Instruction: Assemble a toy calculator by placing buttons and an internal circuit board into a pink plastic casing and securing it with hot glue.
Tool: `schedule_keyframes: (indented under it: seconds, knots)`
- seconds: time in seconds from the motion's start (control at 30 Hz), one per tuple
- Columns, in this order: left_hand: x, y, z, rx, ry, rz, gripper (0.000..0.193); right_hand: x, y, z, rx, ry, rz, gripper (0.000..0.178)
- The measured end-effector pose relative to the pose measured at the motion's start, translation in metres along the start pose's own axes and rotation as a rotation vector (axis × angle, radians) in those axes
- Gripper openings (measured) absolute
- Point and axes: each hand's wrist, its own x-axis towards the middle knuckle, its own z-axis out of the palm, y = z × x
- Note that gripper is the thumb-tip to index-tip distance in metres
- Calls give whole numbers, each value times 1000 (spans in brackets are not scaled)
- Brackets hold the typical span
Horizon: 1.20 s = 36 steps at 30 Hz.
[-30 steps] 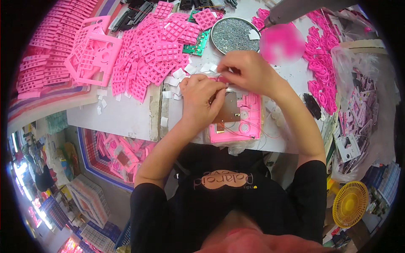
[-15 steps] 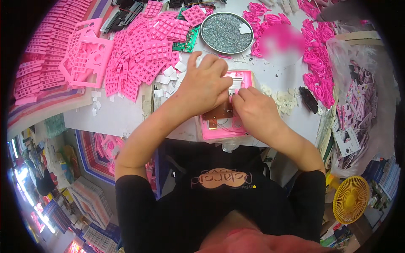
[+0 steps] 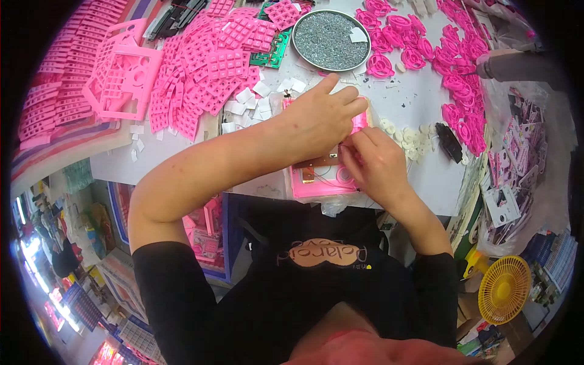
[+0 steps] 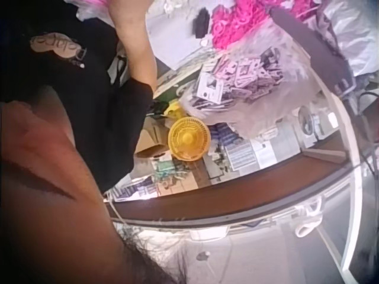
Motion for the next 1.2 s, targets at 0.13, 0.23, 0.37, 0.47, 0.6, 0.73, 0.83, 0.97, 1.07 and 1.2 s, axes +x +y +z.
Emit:
schedule_keyframes:
  seconds: [0.13, 0.23, 0.37, 0.47, 0.6, 0.73, 0.83, 0.97, 1.07, 1.2]
  knots:
    - [0, -10, -3, -96, 22, -35, 11, 0, 4, -1, 28, 15, 3, 12]
    - [-8, -19, -3, -219, 19, -134, 9, 0, 4, -3, 41, -7, -3, 11]
    - [-26, -20, 3, -445, 83, -292, 8, -1, 5, -2, 78, -22, 44, 10]
    - [-31, -18, 2, -485, 196, -241, 8, 1, 5, 2, 143, 25, 63, 10]
    - [-31, -11, 5, -426, 242, -163, 11, 12, 7, 8, 151, 71, 52, 9]
    - [-36, -1, 15, -557, 289, -285, 11, 13, 6, 10, 131, 55, 52, 9]
    - [-39, 5, 20, -622, 334, -362, 10, 10, 3, 10, 132, 22, 72, 8]
    - [-36, 6, 14, -608, 301, -407, 9, -3, -8, 1, 44, -34, 106, 7]
    - [-26, 2, 11, -506, 269, -337, 7, -6, -10, 2, -20, -59, 57, 10]
    - [-7, 2, 8, -297, 108, -234, 6, -4, -10, 1, -50, -86, 64, 12]
